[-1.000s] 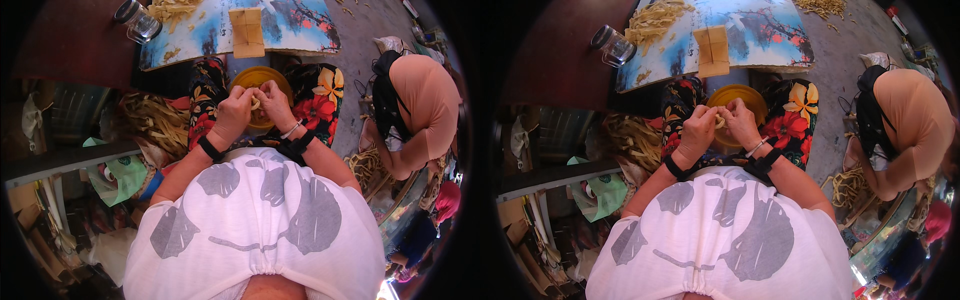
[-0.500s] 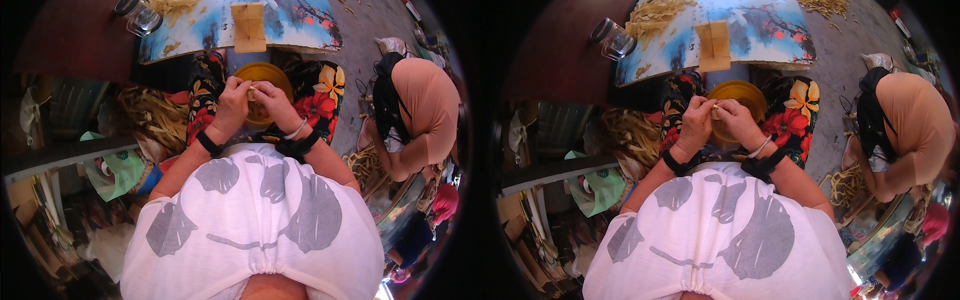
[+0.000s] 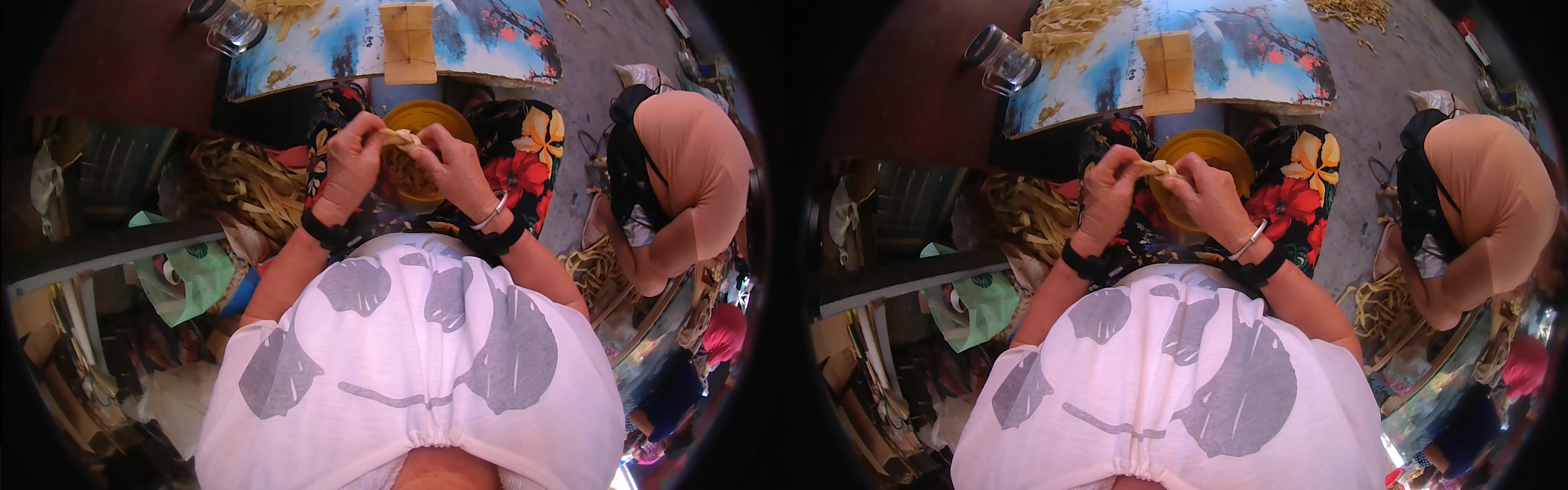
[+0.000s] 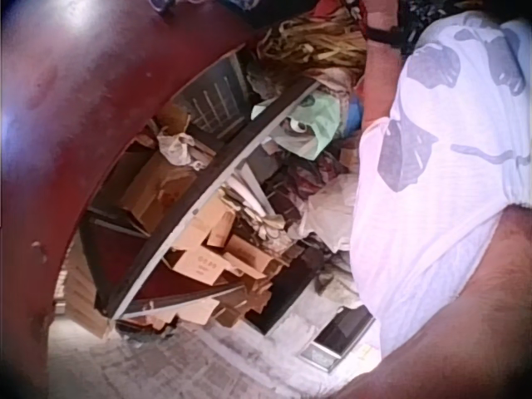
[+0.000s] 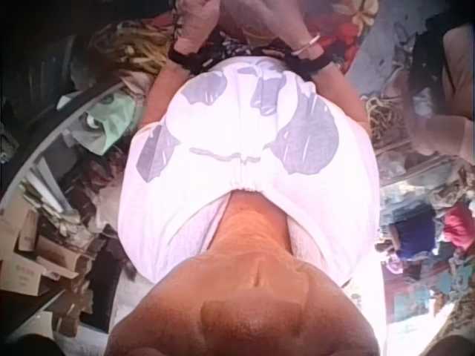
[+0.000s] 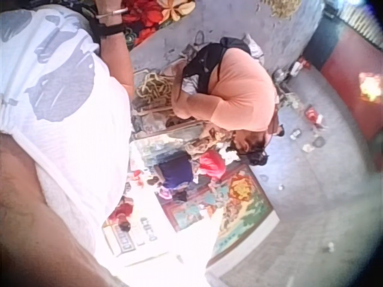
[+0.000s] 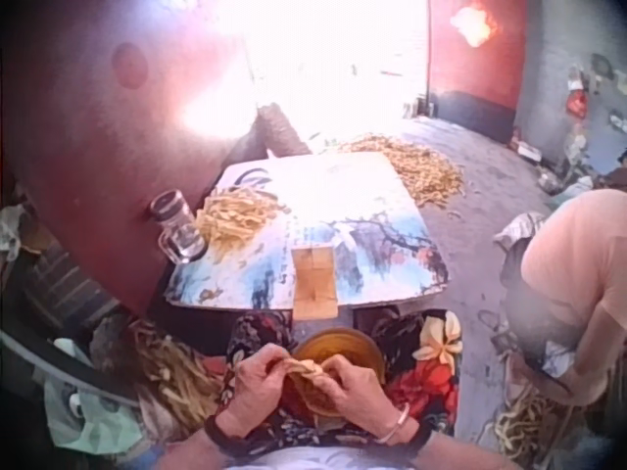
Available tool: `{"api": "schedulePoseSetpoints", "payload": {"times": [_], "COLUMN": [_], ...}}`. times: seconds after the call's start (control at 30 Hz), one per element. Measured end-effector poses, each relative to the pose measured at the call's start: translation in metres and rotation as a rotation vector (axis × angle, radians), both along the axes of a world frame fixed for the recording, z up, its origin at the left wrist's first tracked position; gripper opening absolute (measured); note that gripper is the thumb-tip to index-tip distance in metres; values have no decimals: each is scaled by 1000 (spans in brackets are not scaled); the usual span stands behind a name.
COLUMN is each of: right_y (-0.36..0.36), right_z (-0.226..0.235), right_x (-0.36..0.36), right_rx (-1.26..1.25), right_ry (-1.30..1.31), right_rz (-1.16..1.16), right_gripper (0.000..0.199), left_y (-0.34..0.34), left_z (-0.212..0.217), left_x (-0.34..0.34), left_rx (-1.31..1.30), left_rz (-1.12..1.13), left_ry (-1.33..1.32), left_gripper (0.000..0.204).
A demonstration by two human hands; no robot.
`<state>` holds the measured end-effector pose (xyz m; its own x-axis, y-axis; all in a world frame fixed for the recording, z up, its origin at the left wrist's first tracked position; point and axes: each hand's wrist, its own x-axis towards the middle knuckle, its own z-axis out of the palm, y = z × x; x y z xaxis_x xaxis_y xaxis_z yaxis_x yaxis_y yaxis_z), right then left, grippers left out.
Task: The person folds and sorts corn husks by hand, using a small wooden stand on a table and a yellow bucket for the finished items.
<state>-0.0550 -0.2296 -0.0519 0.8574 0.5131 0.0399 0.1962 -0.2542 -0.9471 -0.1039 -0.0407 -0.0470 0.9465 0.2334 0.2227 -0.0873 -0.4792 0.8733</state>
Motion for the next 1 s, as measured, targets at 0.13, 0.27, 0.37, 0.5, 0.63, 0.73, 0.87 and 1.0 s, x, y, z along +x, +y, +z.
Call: {"api": "schedulePoseSetpoints", "payload": {"times": [0.13, 0.27, 0.37, 0.5, 0.63, 0.73, 0.87, 1.0], "right_y": [-6, 0, 13, 10, -3, -4, 1, 2], "right_z": [5, -4, -1, 15, 13, 28, 8, 19], "right_x": [-7, -6, -7, 5, 39, 35, 35, 33], "right_rx": [-15, 31, 57, -187, 230, 391, 133, 333], "right_ry": [-18, -67, -312, -453, 385, 599, 93, 308], "right_rz": [-51, -180, -178, -178, 245, 329, 33, -17], "right_gripper": [10, 9, 7, 20, 36, 31, 20, 16], "left_y": [11, -13, -34, -34, -5, -6, -27, -13], "left_z": [3, -3, -23, -13, -12, -2, 7, 19], "left_x": [5, 1, -9, -7, -4, -3, -7, -11], "left_rx": [-658, -1235, -1115, -1091, -1131, -1305, -871, -606], "left_rz": [-9, -19, -188, -166, -576, -674, -198, -167], "left_ry": [261, 297, 304, 398, 543, 634, 475, 407], "left_gripper": [6, 18, 29, 29, 34, 29, 23, 19]}}
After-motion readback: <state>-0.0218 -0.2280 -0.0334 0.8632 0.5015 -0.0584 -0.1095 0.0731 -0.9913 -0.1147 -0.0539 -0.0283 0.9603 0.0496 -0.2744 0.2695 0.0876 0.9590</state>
